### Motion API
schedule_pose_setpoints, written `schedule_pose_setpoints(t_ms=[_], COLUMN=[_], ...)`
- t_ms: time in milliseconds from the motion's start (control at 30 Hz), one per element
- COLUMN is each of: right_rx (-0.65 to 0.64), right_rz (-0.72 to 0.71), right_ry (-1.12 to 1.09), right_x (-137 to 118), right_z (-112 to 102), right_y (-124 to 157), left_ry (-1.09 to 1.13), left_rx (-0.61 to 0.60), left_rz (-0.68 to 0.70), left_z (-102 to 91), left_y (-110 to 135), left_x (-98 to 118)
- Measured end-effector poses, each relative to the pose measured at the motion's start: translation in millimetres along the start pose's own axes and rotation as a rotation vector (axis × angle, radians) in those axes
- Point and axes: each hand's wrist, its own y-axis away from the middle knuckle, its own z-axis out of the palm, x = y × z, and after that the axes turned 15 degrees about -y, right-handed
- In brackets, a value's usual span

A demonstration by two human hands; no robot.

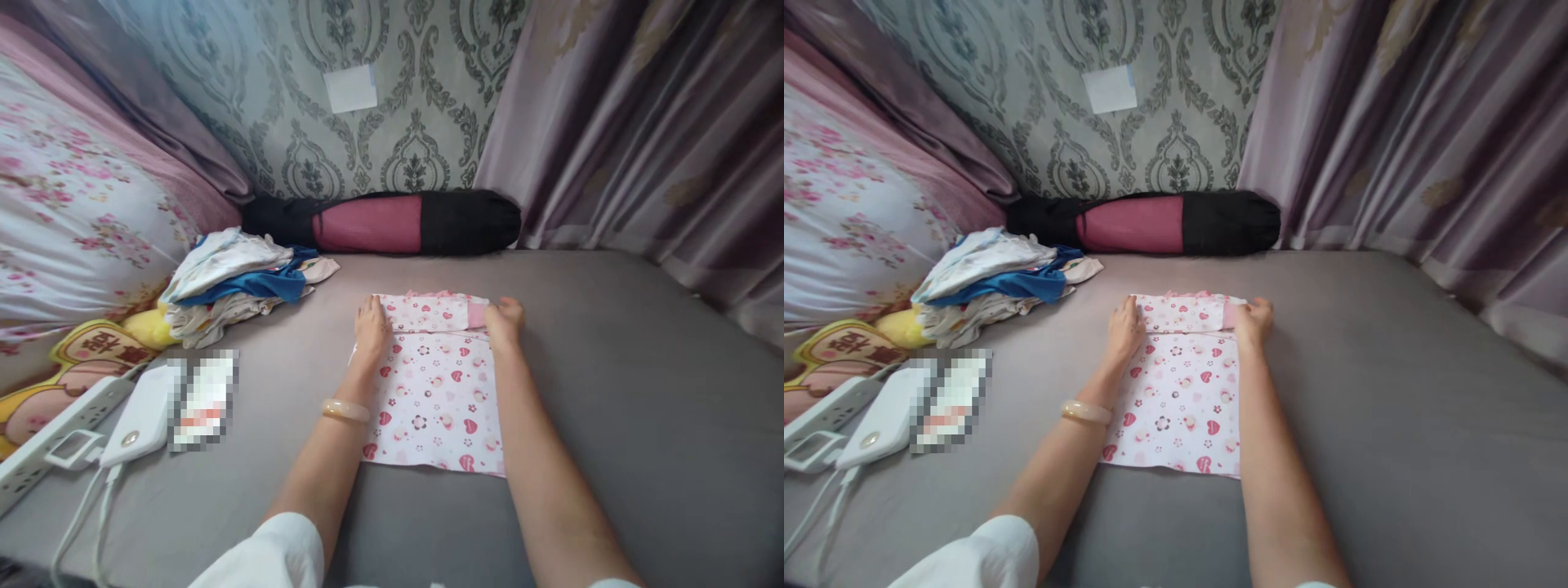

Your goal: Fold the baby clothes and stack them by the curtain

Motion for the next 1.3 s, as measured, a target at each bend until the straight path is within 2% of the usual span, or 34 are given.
schedule_pose_setpoints(t_ms=[67, 133, 233, 300, 367, 567, 733, 833, 1067, 1233, 1300], right_rx=[-0.024, -0.236, -0.591, -0.746, -0.800, -0.702, -0.522, -0.439, -0.237, -0.233, -0.298], right_rz=[-0.220, -0.430, -0.652, -0.677, -0.646, -0.557, -0.495, -0.467, -0.399, -0.387, -0.442], right_ry=[0.332, 0.544, 0.727, 0.825, 0.885, 0.964, 1.003, 1.001, 0.992, 0.994, 0.981], right_x=[-6.9, -9.3, -1.0, 8.3, 15.9, 19.8, 20.4, 21.7, 24.9, 20.6, 15.6], right_z=[6.9, 19.0, 37.8, 45.0, 47.0, 43.0, 38.9, 35.1, 23.2, 19.9, 23.1], right_y=[14.3, 35.2, 66.9, 80.5, 86.2, 81.6, 78.1, 74.6, 58.0, 55.2, 60.1], left_ry=[-0.005, -0.010, -0.037, -0.076, -0.111, -0.143, -0.155, -0.158, -0.255, -0.264, -0.265], left_rx=[0.045, 0.044, -0.010, -0.047, -0.065, -0.032, 0.032, 0.042, -0.050, -0.035, 0.021], left_rz=[0.074, 0.181, 0.293, 0.326, 0.332, 0.244, 0.068, 0.007, -0.076, -0.063, -0.012], left_z=[0.5, 3.1, 10.4, 15.3, 18.5, 18.7, 20.1, 20.5, 18.4, 17.0, 15.6], left_y=[0.2, 2.0, 7.1, 10.0, 11.4, 9.3, 8.0, 7.2, 5.2, 5.3, 5.9], left_x=[10.8, 22.7, 34.2, 35.3, 33.4, 32.1, 30.2, 27.2, 27.8, 28.6, 30.3])
